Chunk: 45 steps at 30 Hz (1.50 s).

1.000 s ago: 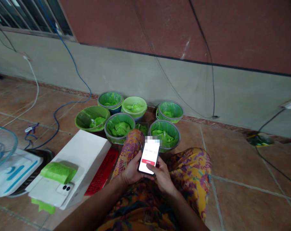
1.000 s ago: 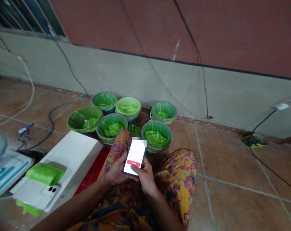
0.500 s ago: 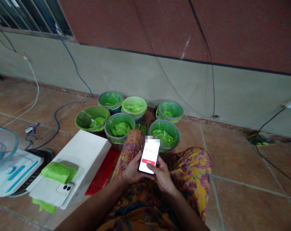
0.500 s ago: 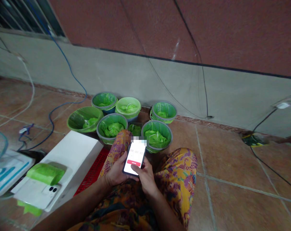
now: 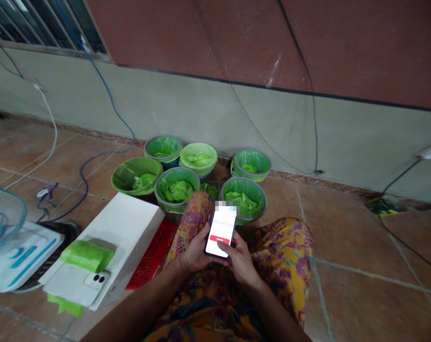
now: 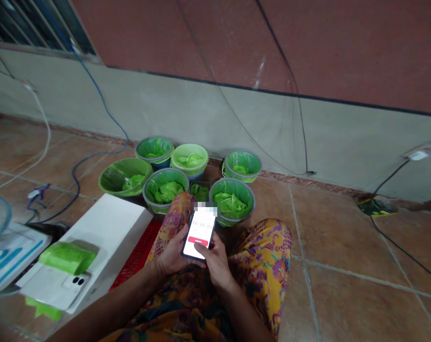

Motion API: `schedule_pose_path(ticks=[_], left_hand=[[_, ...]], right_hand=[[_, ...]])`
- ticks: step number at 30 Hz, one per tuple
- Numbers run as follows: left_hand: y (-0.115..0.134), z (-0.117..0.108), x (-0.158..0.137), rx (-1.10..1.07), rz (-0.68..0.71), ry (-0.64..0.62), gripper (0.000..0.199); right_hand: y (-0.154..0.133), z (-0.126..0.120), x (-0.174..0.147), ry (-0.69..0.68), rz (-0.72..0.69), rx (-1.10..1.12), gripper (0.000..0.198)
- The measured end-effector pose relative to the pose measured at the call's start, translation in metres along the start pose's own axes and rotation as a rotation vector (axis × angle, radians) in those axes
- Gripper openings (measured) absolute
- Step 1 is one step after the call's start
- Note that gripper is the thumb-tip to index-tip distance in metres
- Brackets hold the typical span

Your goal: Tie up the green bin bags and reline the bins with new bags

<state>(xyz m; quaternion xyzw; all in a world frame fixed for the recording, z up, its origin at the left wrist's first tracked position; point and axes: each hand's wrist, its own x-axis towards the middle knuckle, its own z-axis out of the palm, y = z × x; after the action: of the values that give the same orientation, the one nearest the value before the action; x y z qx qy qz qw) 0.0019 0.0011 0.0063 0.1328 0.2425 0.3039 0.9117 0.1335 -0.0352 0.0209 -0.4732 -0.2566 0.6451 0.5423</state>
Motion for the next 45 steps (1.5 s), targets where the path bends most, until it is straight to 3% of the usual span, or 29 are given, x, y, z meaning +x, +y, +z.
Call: schedule_pose_path(ticks=[29, 32, 36, 38, 41, 45], left_hand=[[0.001, 0.002, -0.001, -0.009, -0.001, -0.022, 0.059], [0.01, 0.011, -0.01, -0.032, 0.055, -0.005, 0.06], [0.041, 0.015, -0.036, -0.085, 0.217, 0.021, 0.065], [0.06, 0.003, -0.052, -0.121, 0.314, 0.058, 0.067], [0.082, -0.032, -0.077, -0.175, 0.438, 0.156, 0.07], [0.086, -0.088, -0.103, -0.274, 0.545, 0.319, 0.073]], right_hand=[[-0.002, 0.003, 0.001, -0.003, 0.015, 0.006, 0.053], [-0.007, 0.003, 0.001, -0.021, 0.012, 0.012, 0.051], [-0.015, -0.006, 0.0, 0.013, 0.05, -0.025, 0.049], [-0.018, -0.013, 0.002, 0.019, 0.068, -0.056, 0.049], [-0.019, -0.019, 0.007, 0.021, 0.095, -0.088, 0.048], [-0.013, -0.023, 0.013, 0.026, 0.139, -0.111, 0.049]])
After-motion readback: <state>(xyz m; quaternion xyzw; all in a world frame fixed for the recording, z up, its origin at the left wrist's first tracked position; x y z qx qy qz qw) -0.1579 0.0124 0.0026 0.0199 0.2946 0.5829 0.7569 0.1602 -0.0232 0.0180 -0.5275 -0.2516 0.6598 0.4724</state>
